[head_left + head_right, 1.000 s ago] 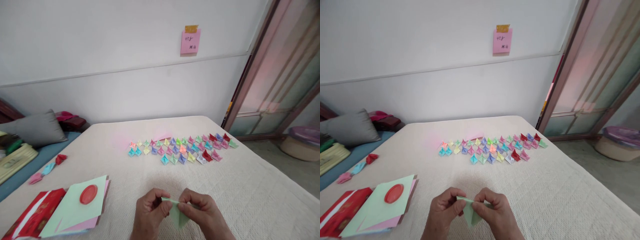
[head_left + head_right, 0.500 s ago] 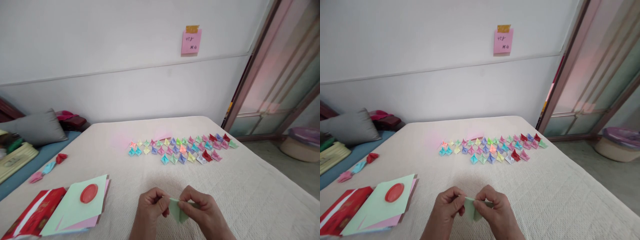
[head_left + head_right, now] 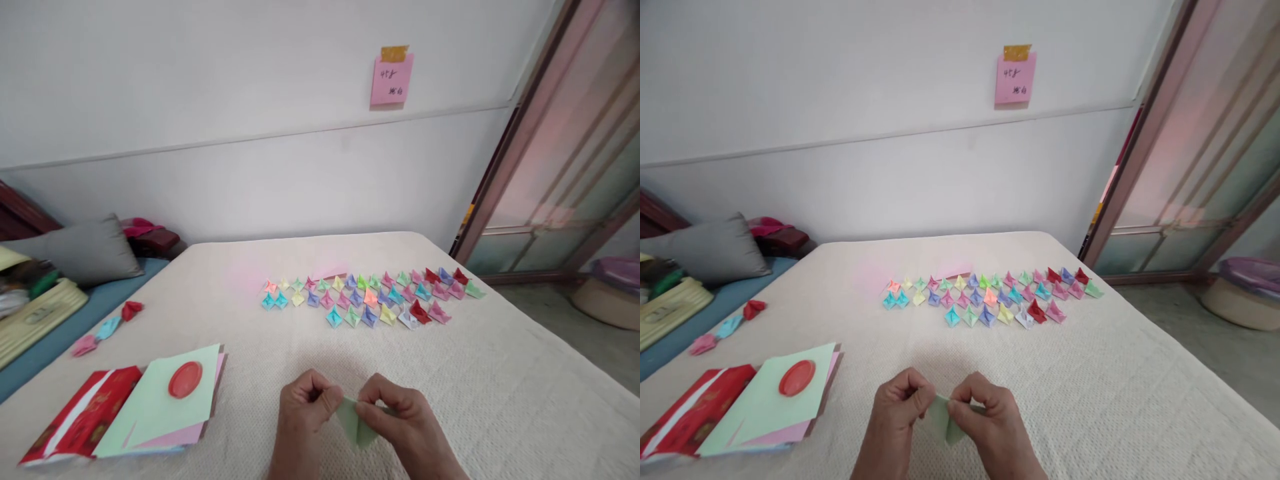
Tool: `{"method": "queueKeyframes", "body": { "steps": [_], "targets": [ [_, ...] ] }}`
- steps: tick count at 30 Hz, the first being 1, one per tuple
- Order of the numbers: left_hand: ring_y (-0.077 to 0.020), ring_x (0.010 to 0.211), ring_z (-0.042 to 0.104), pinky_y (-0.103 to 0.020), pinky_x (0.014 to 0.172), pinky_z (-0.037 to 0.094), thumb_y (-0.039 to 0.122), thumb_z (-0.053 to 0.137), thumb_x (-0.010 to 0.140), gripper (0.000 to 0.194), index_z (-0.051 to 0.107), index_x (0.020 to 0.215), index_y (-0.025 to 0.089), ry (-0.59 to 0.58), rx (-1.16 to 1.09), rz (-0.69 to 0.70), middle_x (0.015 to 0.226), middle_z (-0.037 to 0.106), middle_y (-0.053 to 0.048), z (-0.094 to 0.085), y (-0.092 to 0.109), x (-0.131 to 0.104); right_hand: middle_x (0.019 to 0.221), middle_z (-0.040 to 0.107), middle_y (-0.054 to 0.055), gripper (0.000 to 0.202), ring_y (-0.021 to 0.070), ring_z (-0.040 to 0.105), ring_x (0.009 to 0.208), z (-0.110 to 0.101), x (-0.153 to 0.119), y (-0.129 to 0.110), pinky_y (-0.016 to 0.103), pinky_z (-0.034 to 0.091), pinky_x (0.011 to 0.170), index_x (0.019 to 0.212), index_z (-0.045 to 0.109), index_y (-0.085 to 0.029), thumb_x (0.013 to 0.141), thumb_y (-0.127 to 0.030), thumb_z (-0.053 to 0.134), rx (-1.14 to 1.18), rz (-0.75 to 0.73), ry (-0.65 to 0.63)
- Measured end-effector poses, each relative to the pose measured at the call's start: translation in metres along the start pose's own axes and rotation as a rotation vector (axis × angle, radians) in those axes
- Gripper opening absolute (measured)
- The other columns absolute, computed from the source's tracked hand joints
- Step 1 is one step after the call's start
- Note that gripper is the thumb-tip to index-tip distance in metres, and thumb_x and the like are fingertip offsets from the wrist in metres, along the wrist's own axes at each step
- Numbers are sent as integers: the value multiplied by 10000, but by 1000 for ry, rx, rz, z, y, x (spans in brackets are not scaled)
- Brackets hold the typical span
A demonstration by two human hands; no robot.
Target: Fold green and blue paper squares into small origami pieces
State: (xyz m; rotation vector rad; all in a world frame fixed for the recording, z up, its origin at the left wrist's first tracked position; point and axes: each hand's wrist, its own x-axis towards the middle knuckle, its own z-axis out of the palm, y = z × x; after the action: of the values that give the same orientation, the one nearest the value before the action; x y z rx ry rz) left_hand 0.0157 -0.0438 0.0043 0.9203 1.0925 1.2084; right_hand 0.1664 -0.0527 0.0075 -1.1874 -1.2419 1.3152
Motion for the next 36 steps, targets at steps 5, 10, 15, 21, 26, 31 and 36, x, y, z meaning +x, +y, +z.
{"method": "queueKeyframes", "body": {
  "steps": [5, 10, 15, 21, 26, 31, 36],
  "targets": [
    [-99, 543, 404, -217, 533, 297, 440, 679, 743, 302, 644, 711, 142, -85, -44, -27, 555, 499, 33, 1, -3, 2, 486, 454, -43, 252, 113, 399, 503, -4, 8, 9, 244, 309, 502, 535, 593, -174, 687, -356, 680, 87, 83, 34],
    [-84, 509, 384, -210, 499, 281, 373, 752, 669, 275, 697, 720, 109, -267, 48, -101, 550, 505, 27, 7, -6, -1, 505, 496, -34, 254, 123, 428, 532, -5, 7, 6, 250, 338, 536, 539, 605, -173, 683, -360, 698, 136, 53, 77],
    [-83, 484, 359, -208, 479, 274, 369, 723, 696, 253, 691, 668, 120, -129, 109, -18, 485, 463, 45, 2, -9, 4, 642, 585, -4, 238, 166, 491, 663, -9, 2, -1, 281, 375, 641, 693, 654, -189, 748, -420, 645, -25, -28, 90],
    [-73, 485, 358, -192, 472, 276, 367, 717, 718, 250, 668, 661, 128, -104, 78, 27, 507, 463, 51, 0, -12, 7, 526, 484, -33, 317, 145, 404, 576, -12, 2, -3, 272, 325, 583, 526, 558, -192, 733, -424, 623, -104, -47, 180],
    [-65, 454, 416, -193, 454, 301, 389, 655, 793, 283, 646, 693, 124, -157, 33, -24, 579, 576, 7, 4, -7, 2, 538, 518, -25, 312, 151, 426, 587, -12, 4, 2, 280, 324, 595, 535, 561, -195, 734, -424, 629, -55, -2, 194],
    [-101, 518, 539, -197, 464, 375, 411, 570, 857, 347, 682, 738, 105, -157, -67, -90, 674, 663, -73, 7, -6, -3, 521, 548, -16, 312, 149, 435, 573, -11, 6, 3, 287, 332, 603, 542, 576, -186, 716, -433, 655, 66, 109, 197],
    [-134, 614, 601, -201, 514, 442, 429, 664, 783, 351, 733, 794, 85, -129, -128, -153, 692, 659, -82, 8, -8, -2, 520, 553, -17, 312, 149, 439, 577, -8, 6, 5, 286, 339, 607, 541, 578, -188, 713, -433, 665, 88, 116, 245]
  ]
}}
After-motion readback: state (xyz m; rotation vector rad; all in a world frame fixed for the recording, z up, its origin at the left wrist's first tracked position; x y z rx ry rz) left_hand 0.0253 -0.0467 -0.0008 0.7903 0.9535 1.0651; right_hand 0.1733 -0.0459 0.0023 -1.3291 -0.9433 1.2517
